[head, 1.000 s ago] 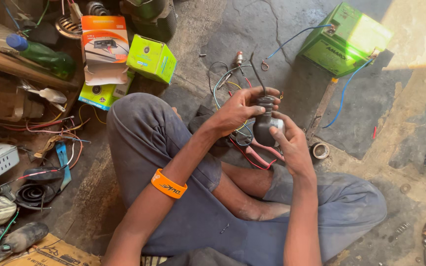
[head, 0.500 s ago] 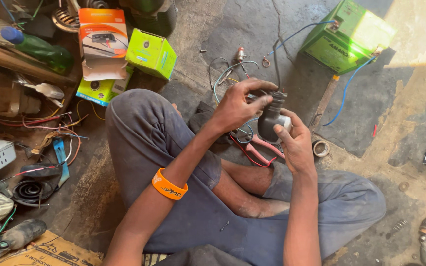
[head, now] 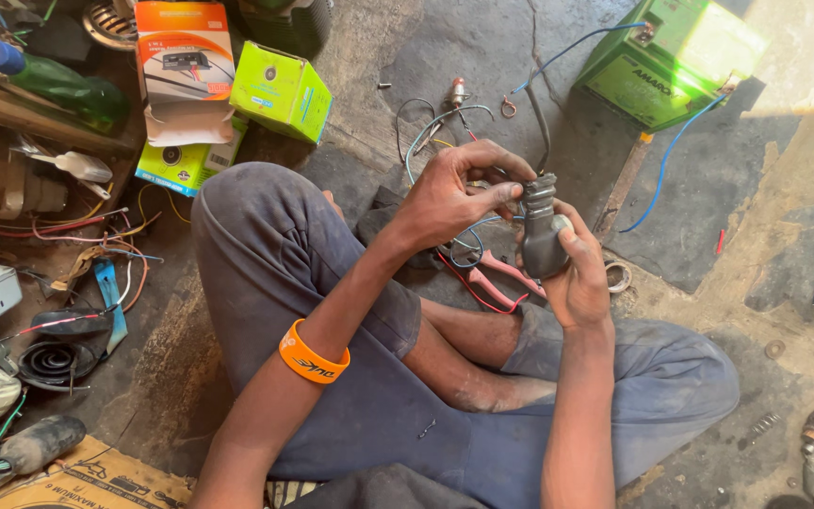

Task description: The person sits on the floor and connects multiple colored wires to a small cylindrical electrical device. They strip wire ends, twist them together, and secure connections by hand, occasionally adjusting the device and wires.

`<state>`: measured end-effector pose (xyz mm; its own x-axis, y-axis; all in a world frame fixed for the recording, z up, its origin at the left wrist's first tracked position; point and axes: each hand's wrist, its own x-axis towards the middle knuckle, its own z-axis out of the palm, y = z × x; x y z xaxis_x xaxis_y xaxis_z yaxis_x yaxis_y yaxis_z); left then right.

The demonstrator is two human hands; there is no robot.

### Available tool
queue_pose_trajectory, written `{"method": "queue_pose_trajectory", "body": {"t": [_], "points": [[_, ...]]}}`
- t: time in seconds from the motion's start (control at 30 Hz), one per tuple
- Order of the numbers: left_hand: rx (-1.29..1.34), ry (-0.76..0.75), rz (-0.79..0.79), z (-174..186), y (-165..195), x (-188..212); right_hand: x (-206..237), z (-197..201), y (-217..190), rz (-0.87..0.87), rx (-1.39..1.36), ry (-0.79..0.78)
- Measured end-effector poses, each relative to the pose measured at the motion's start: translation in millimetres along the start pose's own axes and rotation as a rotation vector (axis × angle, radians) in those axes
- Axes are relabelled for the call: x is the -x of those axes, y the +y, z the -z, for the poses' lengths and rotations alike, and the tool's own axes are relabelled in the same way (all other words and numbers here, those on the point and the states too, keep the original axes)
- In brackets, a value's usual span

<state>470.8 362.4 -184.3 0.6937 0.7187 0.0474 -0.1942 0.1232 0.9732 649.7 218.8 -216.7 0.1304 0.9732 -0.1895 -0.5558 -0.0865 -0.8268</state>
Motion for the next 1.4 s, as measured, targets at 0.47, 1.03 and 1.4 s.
{"method": "queue_pose_trajectory", "body": {"t": [0.47, 1.03, 1.4], "points": [[-0.658, 0.132, -0.276, 4.5, 3.2, 4.2, -3.5, 1.6, 8.8, 0.104, 0.321, 0.112], [-0.719, 0.195, 0.036, 4.2, -50.4, -2.4, -1.4, -44.5, -3.8, 0.384, 1.18, 0.28], [0.049, 0.177, 0.038, 14.9, 1.2, 2.7, 4.2, -8.5, 5.0, 0.124, -0.066, 0.225]]}}
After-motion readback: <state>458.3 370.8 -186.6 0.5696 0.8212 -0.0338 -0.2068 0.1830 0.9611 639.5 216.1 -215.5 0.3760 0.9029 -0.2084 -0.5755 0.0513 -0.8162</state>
